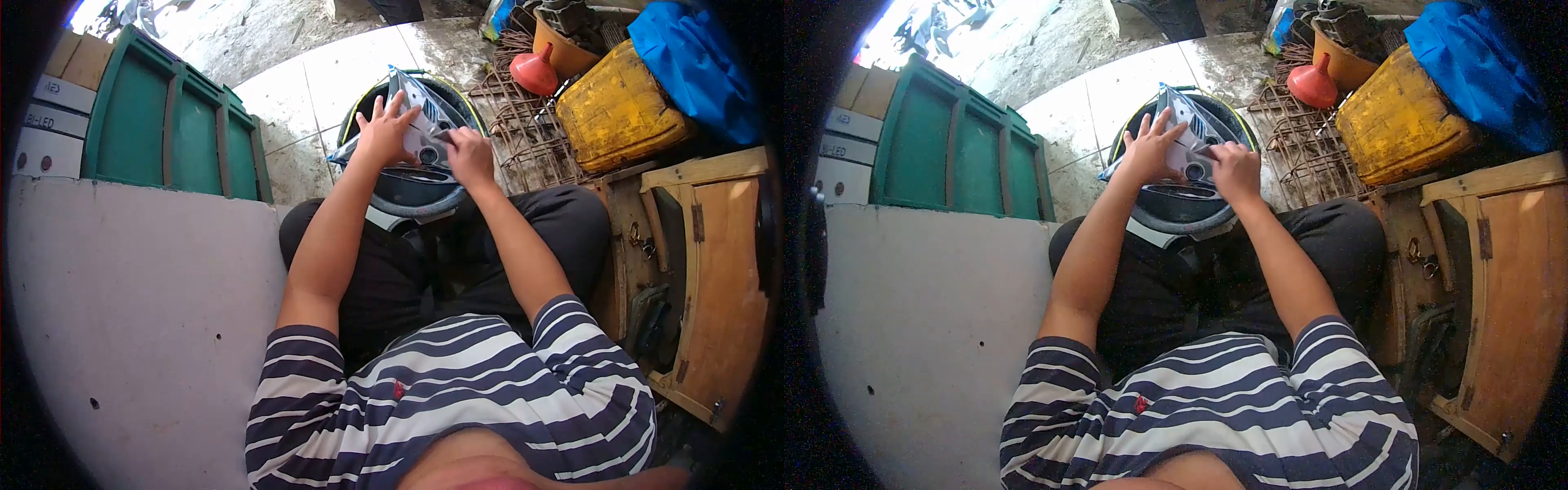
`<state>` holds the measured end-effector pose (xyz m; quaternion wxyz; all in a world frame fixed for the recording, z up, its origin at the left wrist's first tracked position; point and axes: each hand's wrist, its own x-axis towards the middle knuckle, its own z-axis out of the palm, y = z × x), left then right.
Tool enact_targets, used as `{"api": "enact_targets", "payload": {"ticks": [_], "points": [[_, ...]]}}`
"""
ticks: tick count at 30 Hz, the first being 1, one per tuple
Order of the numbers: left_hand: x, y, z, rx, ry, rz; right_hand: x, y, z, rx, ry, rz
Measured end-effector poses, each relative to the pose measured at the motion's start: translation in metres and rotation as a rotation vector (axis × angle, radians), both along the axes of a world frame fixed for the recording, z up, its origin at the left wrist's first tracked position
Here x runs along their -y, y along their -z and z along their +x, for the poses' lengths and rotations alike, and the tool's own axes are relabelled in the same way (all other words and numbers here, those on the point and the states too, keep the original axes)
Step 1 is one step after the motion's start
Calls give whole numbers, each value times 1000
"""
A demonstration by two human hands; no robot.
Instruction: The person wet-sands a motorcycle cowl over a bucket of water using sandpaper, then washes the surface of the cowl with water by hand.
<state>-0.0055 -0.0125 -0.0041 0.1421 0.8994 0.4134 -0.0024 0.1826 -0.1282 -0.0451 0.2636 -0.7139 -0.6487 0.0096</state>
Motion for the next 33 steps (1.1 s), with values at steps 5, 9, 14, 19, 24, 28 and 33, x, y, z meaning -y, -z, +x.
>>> {"api": "enact_targets", "payload": {"ticks": [5, 9, 14, 19, 24, 28, 33], "points": [[1, 1, 0, 7, -2, -5, 5, -3, -3, 9, 35, 20], [-1, -1, 0, 4, -4, -3, 3, 1, -5, 35, -30, 27], [1, 2, -2, 6, -3, -3, 4, -7, -3, -8, 48, -13], [0, -2, 1, -19, -6, -20, 10, 1, -13, 9, -38, 73], [-3, -1, 0, -13, -6, -22, 7, -3, -11, 47, 0, -1], [0, -3, 0, 1, -7, -44, 9, -13, -8, 42, 26, -30], [-1, -2, 1, -3, 0, -33, 8, 4, -9, 95, -110, 43]]}}
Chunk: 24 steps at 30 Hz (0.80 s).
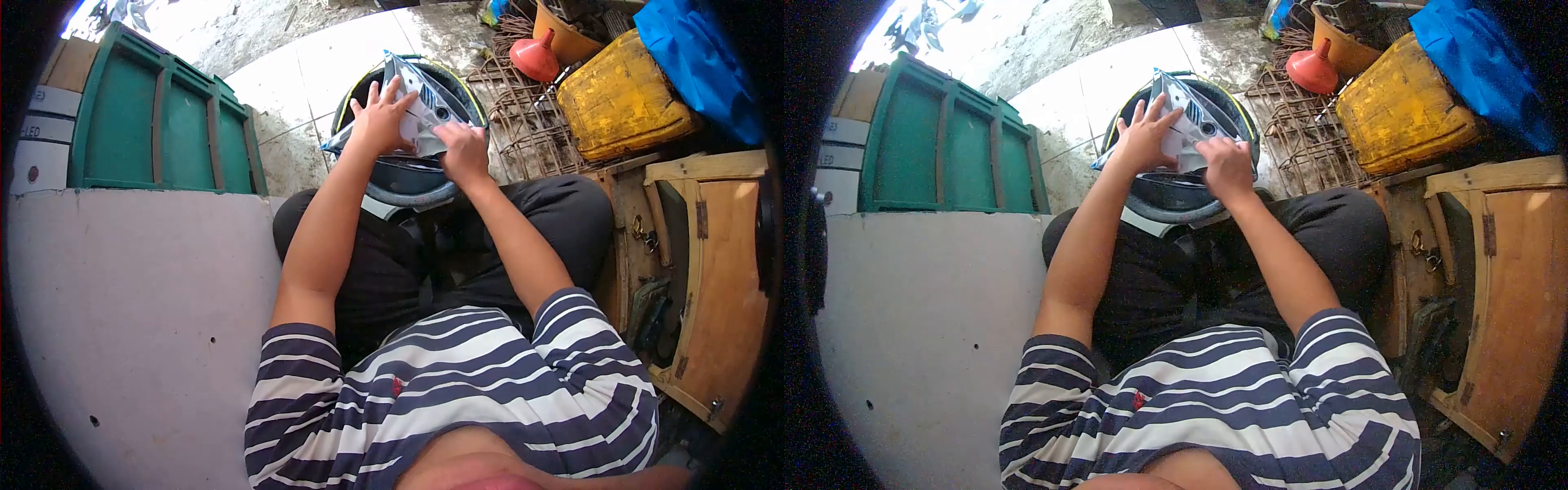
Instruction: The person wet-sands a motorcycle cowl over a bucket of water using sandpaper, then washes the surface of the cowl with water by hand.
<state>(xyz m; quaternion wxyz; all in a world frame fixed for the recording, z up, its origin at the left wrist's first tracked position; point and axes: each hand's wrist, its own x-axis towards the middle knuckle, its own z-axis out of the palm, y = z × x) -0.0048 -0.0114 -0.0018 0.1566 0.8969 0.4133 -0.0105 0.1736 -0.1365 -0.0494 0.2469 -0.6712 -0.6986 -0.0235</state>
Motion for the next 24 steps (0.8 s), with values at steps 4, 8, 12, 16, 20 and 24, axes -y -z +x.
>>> {"api": "enact_targets", "payload": {"ticks": [4, 8, 12, 16, 20, 24], "points": [[2, 2, 0, 15, -5, 33, 4, -11, 5, -27, 183, -28], [0, 0, 0, 3, 4, 25, 8, -5, -7, 0, 1, 31], [2, 0, -1, 6, -1, 19, 6, -5, 4, -45, 202, -6], [0, -1, 1, 11, -1, 6, 3, 1, 1, -76, 77, 49], [2, 1, -1, 31, 1, 21, 5, -10, 2, -81, 199, -45], [1, 0, 1, 12, 0, 14, 8, -7, -7, -27, 30, -19]]}}
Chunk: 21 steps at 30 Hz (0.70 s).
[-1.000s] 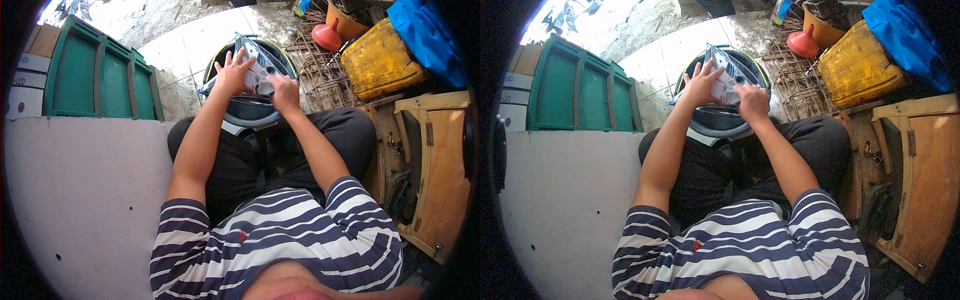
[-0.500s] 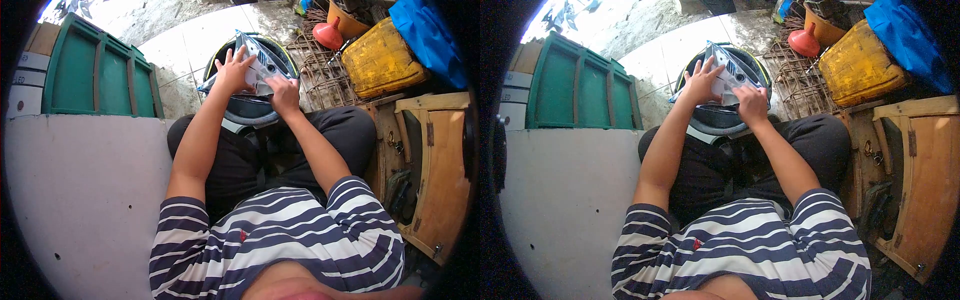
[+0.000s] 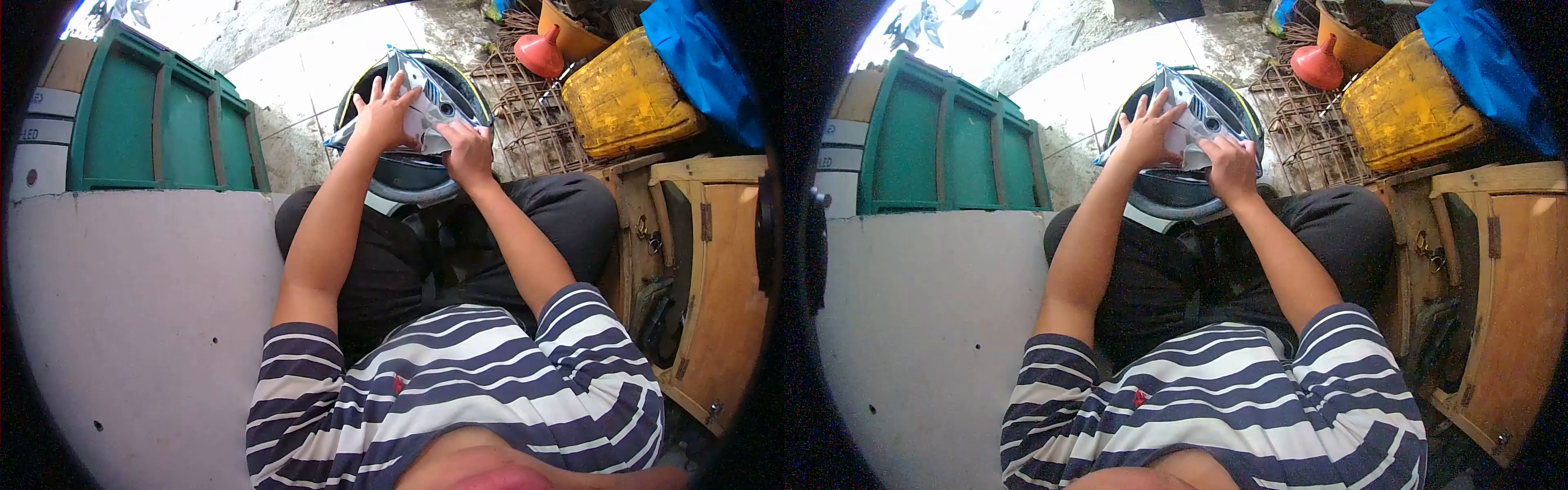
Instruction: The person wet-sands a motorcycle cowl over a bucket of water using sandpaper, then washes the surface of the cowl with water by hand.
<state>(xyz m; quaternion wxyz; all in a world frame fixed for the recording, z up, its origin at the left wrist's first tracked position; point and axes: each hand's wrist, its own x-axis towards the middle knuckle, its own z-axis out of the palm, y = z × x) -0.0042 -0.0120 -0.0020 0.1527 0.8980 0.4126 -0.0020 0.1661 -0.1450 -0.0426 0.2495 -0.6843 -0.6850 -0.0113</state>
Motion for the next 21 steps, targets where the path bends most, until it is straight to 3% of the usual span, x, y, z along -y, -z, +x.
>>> {"api": "enact_targets", "payload": {"ticks": [3, 8, 11, 15, 18, 21], "points": [[1, 0, -1, 14, -3, -5, -6, 3, 9, -111, 137, -10], [1, 0, 1, 14, -8, -19, -1, 4, 4, -36, 12, 58], [4, -2, 1, 4, -23, -24, -7, 0, 11, -76, 155, -21], [3, -3, 3, 11, -22, -1, -6, 3, 7, 10, 32, 45], [3, -4, 2, 7, -23, -19, -10, 6, 17, -71, 139, 7], [1, -1, 3, -6, -23, -12, -8, 9, 7, -24, 6, 102]]}}
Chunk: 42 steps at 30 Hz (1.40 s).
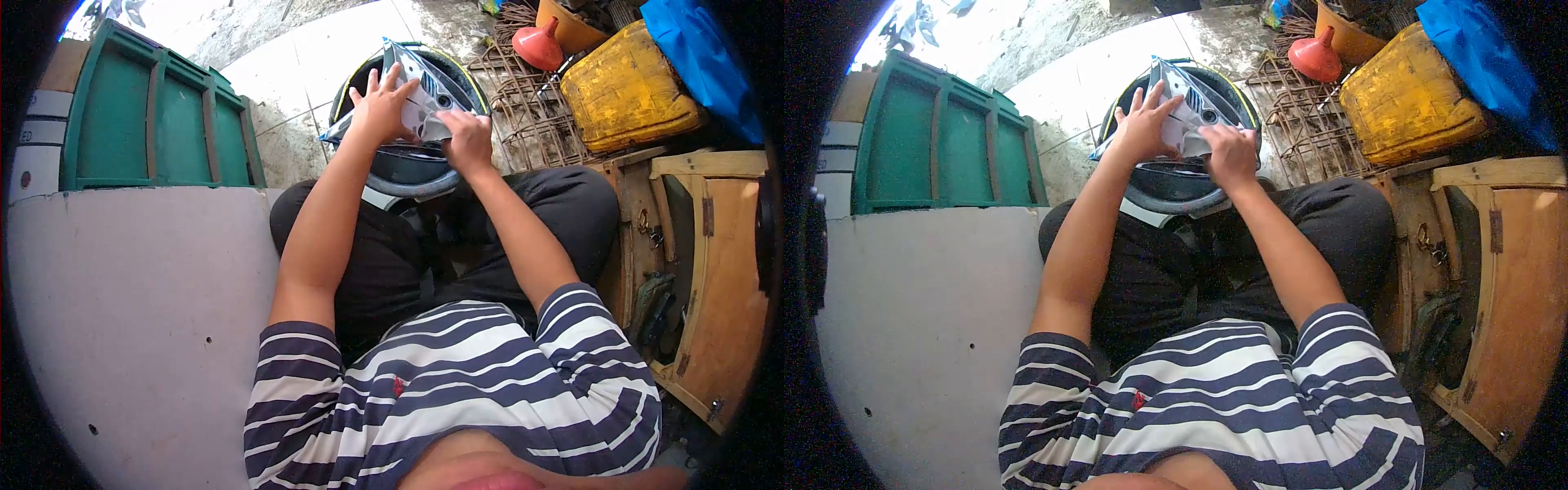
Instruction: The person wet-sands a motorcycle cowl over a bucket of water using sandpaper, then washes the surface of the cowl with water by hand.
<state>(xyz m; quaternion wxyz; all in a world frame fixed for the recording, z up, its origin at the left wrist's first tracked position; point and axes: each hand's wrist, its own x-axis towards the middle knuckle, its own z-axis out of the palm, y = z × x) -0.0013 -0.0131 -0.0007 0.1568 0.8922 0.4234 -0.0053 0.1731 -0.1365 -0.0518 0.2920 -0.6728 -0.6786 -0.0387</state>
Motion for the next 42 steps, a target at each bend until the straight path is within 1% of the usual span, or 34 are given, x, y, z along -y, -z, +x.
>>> {"api": "enact_targets", "payload": {"ticks": [1, 4, 8, 12, 13, 16, 17, 20, 21, 24, 25, 28, 30, 32, 34, 38, 42], "points": [[0, 0, -1, -1, 2, -3, 1, 0, 0, 10, 8, -7], [1, -1, 0, 3, 4, 3, -2, -11, 5, -80, 142, -140], [0, -1, 0, -3, 3, 1, -1, 4, -1, -17, -3, 1], [1, 2, -2, 1, 4, 15, -3, -7, 5, -71, 141, -137], [1, 2, -3, 3, 6, 16, -1, -11, 3, -15, 111, -111], [0, 0, 0, -4, 10, 13, -1, -5, -2, -30, 27, -1], [0, -1, 0, -11, 9, 9, 0, -6, 2, 18, 58, -72], [3, -1, -1, -2, 7, 38, -1, -13, 5, -6, 130, -145], [4, 0, -2, -6, 8, 34, -3, -10, 3, -14, 72, -37], [1, 0, 0, 0, 12, 28, 0, -9, 2, 13, 65, -87], [0, 1, 0, 4, 13, 22, -2, -5, 6, -25, 92, -81], [2, 2, -3, -3, 11, 18, -3, -5, 8, -16, 102, -115], [0, 0, 0, -1, 14, 18, -2, 2, 1, -22, 17, -9], [0, -1, -1, -3, 20, 11, -2, -1, 6, -34, 56, -35], [0, 1, -1, 1, 21, 22, -4, -13, 7, -60, 153, -162], [-1, 3, -1, -8, 23, 20, -2, -1, 1, 14, 12, -37], [-1, 4, -3, 1, 18, 18, -5, -11, 7, -70, 149, -162]]}}
